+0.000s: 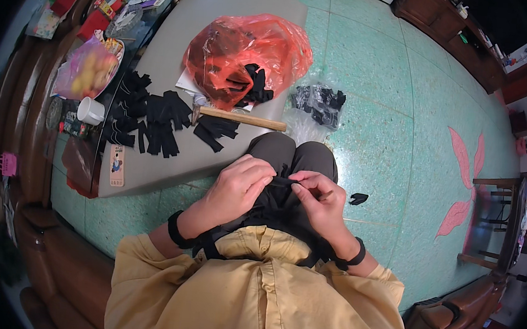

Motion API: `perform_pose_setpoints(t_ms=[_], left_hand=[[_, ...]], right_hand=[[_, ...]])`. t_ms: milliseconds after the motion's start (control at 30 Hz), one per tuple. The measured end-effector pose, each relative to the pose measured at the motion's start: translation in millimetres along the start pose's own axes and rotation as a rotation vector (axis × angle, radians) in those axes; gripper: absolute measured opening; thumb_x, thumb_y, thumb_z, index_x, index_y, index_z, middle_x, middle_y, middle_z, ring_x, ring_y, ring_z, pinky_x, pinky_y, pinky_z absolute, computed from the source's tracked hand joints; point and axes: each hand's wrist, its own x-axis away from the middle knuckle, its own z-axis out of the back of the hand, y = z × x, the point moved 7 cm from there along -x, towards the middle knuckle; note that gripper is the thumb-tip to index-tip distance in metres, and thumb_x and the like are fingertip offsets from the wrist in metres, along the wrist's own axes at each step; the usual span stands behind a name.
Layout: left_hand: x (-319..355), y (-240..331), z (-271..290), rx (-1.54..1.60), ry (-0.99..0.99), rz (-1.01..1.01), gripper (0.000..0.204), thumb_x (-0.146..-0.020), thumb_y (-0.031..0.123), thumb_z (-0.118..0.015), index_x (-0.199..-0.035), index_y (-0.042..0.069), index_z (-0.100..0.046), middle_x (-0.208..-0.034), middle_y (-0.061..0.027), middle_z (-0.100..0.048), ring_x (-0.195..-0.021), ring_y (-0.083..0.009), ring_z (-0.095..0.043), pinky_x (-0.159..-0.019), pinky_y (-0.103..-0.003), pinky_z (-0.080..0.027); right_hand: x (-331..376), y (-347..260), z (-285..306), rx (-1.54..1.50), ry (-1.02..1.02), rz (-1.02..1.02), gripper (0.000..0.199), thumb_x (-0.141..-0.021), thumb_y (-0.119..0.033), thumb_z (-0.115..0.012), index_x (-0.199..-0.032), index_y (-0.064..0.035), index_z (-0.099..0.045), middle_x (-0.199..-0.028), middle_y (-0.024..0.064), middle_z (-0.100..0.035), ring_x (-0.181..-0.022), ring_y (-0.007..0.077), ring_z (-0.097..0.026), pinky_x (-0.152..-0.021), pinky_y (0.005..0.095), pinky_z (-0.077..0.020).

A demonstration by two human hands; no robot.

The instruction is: The person assembles small black fabric strips using a thin wooden stick, inserting the stick into the fabric by hand and pulling it through.

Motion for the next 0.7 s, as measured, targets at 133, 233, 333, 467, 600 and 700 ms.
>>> perform_pose_setpoints(t_ms=[133,233,333,467,600,700], left_hand=[[1.3,-9.1,-2.7,0.062,-0.049,0.041,0.013,-0.077,-0.002,-0.063,-0.09,0.0,-0.064,-0.083,-0.0102,-0.06,-0.072,-0.0213,-0.058,-0.064,-0.03,-0.046],[3.0,-16.1,-5.4,0.134,-0.024,0.138,0.016,-0.076,0.0,-0.065,-0.092,0.002,-0.065,-0.08,-0.0078,-0.059,-0.069,-0.0169,-0.055,-0.061,-0.028,-0.045],[-3.9,-10.3,-8.2,0.156,-0.105,0.2,0.015,-0.075,0.001,-0.066,-0.09,0.002,-0.066,-0.077,-0.0058,-0.057,-0.065,-0.0139,-0.052,-0.058,-0.026,-0.042],[0.0,-17.6,-13.1,0.198,-0.073,0.118,0.013,-0.075,0.002,-0.067,-0.088,0.002,-0.067,-0.075,-0.0049,-0.056,-0.063,-0.0125,-0.049,-0.056,-0.024,-0.04],[2.2,-14.7,-12.6,0.208,-0.071,0.148,0.01,-0.075,0.003,-0.068,-0.085,0.002,-0.067,-0.074,-0.0044,-0.056,-0.062,-0.0111,-0.05,-0.054,-0.024,-0.039],[-0.5,-16.1,-9.5,0.235,-0.067,0.129,0.008,-0.075,0.003,-0.068,-0.082,0.002,-0.066,-0.074,-0.0046,-0.056,-0.062,-0.0114,-0.05,-0.054,-0.025,-0.04]], right_hand=[[-0.7,5.1,-7.0,-0.072,0.004,-0.07,0.008,-0.078,0.003,-0.064,-0.075,0.0022,-0.057,-0.092,0.0082,-0.065,-0.06,0.0037,-0.047,-0.052,0.0193,-0.0391],[-1.2,5.5,-8.6,-0.112,-0.002,-0.081,0.007,-0.078,0.002,-0.064,-0.075,0.0024,-0.057,-0.091,0.0087,-0.064,-0.065,0.0054,-0.05,-0.056,0.0206,-0.0406],[0.3,9.0,-8.1,-0.139,0.019,-0.117,0.007,-0.078,0.002,-0.064,-0.076,0.0027,-0.058,-0.091,0.0099,-0.064,-0.068,0.0077,-0.052,-0.058,0.0223,-0.0417],[3.2,12.5,-12.6,-0.147,0.018,-0.19,0.01,-0.078,0.001,-0.064,-0.073,0.0029,-0.056,-0.087,0.0102,-0.064,-0.072,0.0099,-0.055,-0.062,0.024,-0.0432],[4.1,19.7,-11.9,-0.249,0.079,-0.279,0.012,-0.078,0.001,-0.065,-0.071,0.0022,-0.055,-0.084,0.0101,-0.064,-0.073,0.0104,-0.056,-0.061,0.0244,-0.0435],[9.5,-4.3,-14.8,-0.096,0.102,-0.195,0.013,-0.077,0.001,-0.065,-0.07,0.002,-0.055,-0.081,0.0103,-0.063,-0.076,0.012,-0.057,-0.063,0.0251,-0.044]])
